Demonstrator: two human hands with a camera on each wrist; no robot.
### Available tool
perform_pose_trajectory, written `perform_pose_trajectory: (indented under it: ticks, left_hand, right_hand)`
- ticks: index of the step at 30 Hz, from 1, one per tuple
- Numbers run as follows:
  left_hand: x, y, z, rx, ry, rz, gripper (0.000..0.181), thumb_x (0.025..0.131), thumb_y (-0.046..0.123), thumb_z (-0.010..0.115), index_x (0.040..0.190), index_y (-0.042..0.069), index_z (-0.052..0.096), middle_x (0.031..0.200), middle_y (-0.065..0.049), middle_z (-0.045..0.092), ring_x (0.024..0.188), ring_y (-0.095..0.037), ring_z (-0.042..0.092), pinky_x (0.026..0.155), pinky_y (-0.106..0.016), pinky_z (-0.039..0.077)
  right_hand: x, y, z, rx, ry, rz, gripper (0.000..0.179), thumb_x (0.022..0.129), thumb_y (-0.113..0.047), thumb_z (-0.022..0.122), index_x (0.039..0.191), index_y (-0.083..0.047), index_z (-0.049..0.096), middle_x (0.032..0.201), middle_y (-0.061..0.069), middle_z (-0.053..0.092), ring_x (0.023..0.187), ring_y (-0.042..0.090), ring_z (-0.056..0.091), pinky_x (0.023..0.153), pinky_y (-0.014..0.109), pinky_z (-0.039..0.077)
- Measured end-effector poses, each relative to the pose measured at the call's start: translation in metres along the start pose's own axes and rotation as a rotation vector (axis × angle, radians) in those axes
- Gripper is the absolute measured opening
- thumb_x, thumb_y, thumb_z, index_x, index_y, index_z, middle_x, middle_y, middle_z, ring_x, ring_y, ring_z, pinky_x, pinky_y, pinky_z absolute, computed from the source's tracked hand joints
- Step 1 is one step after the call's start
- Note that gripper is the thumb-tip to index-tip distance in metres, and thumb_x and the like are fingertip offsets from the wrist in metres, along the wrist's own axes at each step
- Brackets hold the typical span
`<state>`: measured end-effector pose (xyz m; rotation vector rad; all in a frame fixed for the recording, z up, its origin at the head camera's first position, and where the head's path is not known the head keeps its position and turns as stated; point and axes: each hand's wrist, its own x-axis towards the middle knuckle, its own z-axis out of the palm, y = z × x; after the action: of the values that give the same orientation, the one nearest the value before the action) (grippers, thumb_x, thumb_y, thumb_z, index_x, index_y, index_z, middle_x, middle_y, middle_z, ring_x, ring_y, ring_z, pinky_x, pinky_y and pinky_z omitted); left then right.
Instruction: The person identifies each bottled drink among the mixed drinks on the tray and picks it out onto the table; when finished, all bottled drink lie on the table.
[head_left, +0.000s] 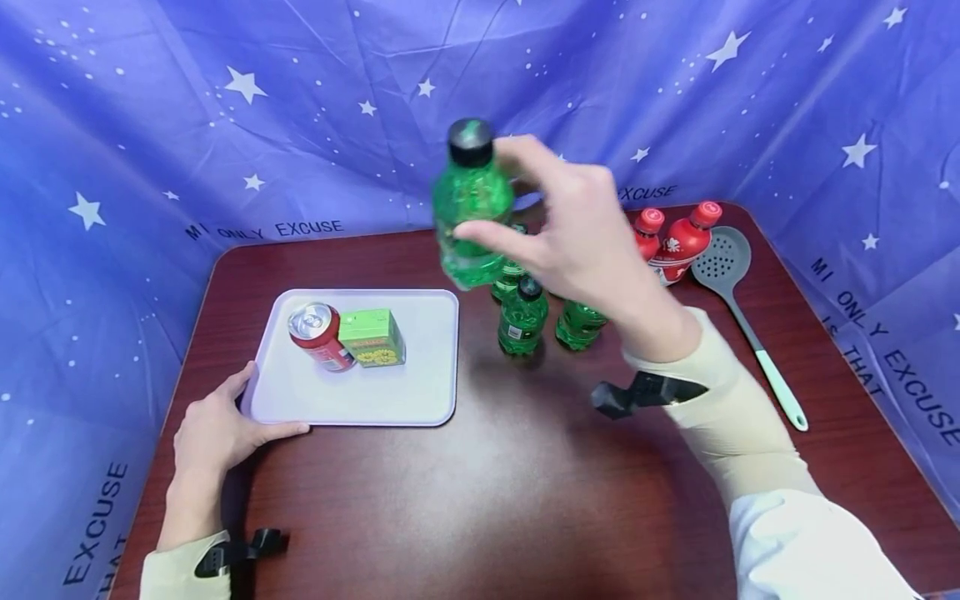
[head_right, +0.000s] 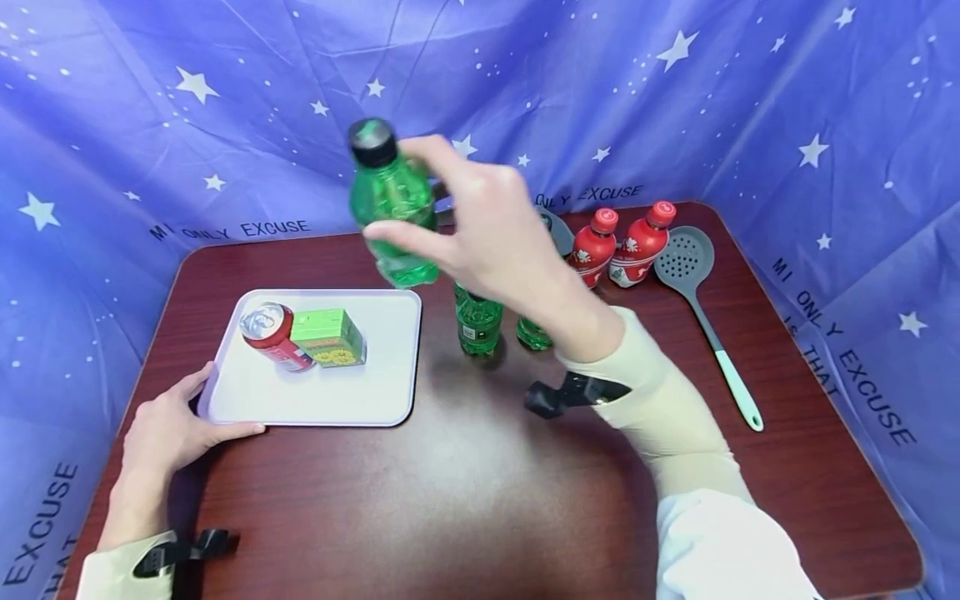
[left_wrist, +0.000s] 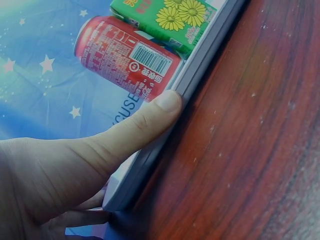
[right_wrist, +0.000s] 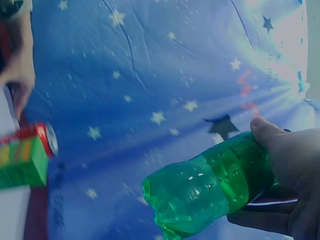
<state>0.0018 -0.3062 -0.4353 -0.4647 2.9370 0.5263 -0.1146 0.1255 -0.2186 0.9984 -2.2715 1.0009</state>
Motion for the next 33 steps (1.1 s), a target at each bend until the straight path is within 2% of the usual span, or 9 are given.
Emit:
perform_pose_trajectory:
  ticks: [4,9,11,15,18,20,25,33]
  left_hand:
    - [-0.001,-0.002,-0.002,0.002,-0.003,-0.003,0.146,0.051,0.08,0.093,0.165,0.009,0.036,0.147,-0.041,0.051,0.121,-0.06,0.056,0.079,-0.068,0.051]
    - [-0.003,-0.006,-0.003,0.007,0.003,-0.001,0.146,0.05,0.08,0.093,0.165,0.009,0.036,0.147,-0.042,0.051,0.121,-0.062,0.056,0.078,-0.067,0.05]
    - [-0.003,-0.007,-0.003,0.009,0.004,0.002,0.146,0.051,0.081,0.093,0.164,0.008,0.036,0.147,-0.042,0.051,0.12,-0.062,0.056,0.077,-0.067,0.051]
    - [-0.002,-0.006,-0.002,0.008,0.009,0.009,0.147,0.05,0.082,0.092,0.164,0.007,0.037,0.147,-0.042,0.052,0.12,-0.061,0.057,0.077,-0.068,0.051]
    - [-0.001,-0.004,-0.001,0.007,0.014,0.013,0.147,0.049,0.081,0.093,0.164,0.007,0.038,0.146,-0.041,0.053,0.119,-0.06,0.058,0.077,-0.066,0.052]
    - [0.0,-0.004,-0.001,0.008,0.018,0.016,0.147,0.049,0.081,0.093,0.163,0.007,0.039,0.145,-0.042,0.053,0.118,-0.06,0.059,0.075,-0.065,0.052]
    - [0.002,-0.004,-0.001,0.01,0.019,0.018,0.147,0.049,0.082,0.093,0.163,0.006,0.039,0.145,-0.042,0.053,0.118,-0.06,0.059,0.076,-0.065,0.053]
    - [0.002,-0.003,-0.001,0.008,0.018,0.027,0.146,0.05,0.081,0.093,0.162,0.005,0.04,0.145,-0.041,0.053,0.115,-0.059,0.06,0.074,-0.064,0.054]
  right_hand:
    - [-0.006,0.015,-0.026,-0.056,0.072,-0.011,0.054,0.086,-0.023,0.092,0.129,0.001,0.068,0.114,0.01,0.081,0.096,0.018,0.081,0.081,0.016,0.06]
    - [-0.018,0.029,-0.052,-0.082,0.159,0.055,0.051,0.084,-0.009,0.092,0.128,0.001,0.07,0.113,0.016,0.081,0.099,-0.009,0.074,0.08,0.009,0.057]
    - [-0.024,0.035,-0.062,-0.084,0.2,0.116,0.05,0.082,-0.006,0.092,0.127,-0.001,0.072,0.113,0.015,0.082,0.099,-0.015,0.07,0.081,0.008,0.057]
    - [-0.04,0.048,-0.08,-0.079,0.258,0.209,0.049,0.081,-0.008,0.093,0.126,-0.006,0.074,0.113,-0.001,0.082,0.098,-0.013,0.072,0.08,0.006,0.055]
    - [-0.053,0.057,-0.093,-0.076,0.26,0.24,0.048,0.083,-0.006,0.092,0.127,-0.009,0.074,0.112,-0.02,0.078,0.097,-0.013,0.073,0.08,0.005,0.055]
    - [-0.06,0.063,-0.099,-0.079,0.256,0.265,0.048,0.083,-0.004,0.091,0.128,-0.01,0.074,0.111,-0.026,0.075,0.097,-0.014,0.072,0.081,0.004,0.054]
    - [-0.077,0.075,-0.107,-0.098,0.255,0.325,0.048,0.083,-0.003,0.09,0.128,-0.008,0.073,0.108,-0.03,0.073,0.095,-0.018,0.07,0.082,0.002,0.052]
    - [-0.102,0.09,-0.115,-0.229,0.23,0.373,0.045,0.083,-0.01,0.092,0.124,-0.007,0.075,0.1,-0.051,0.059,0.089,-0.031,0.06,0.081,-0.004,0.046]
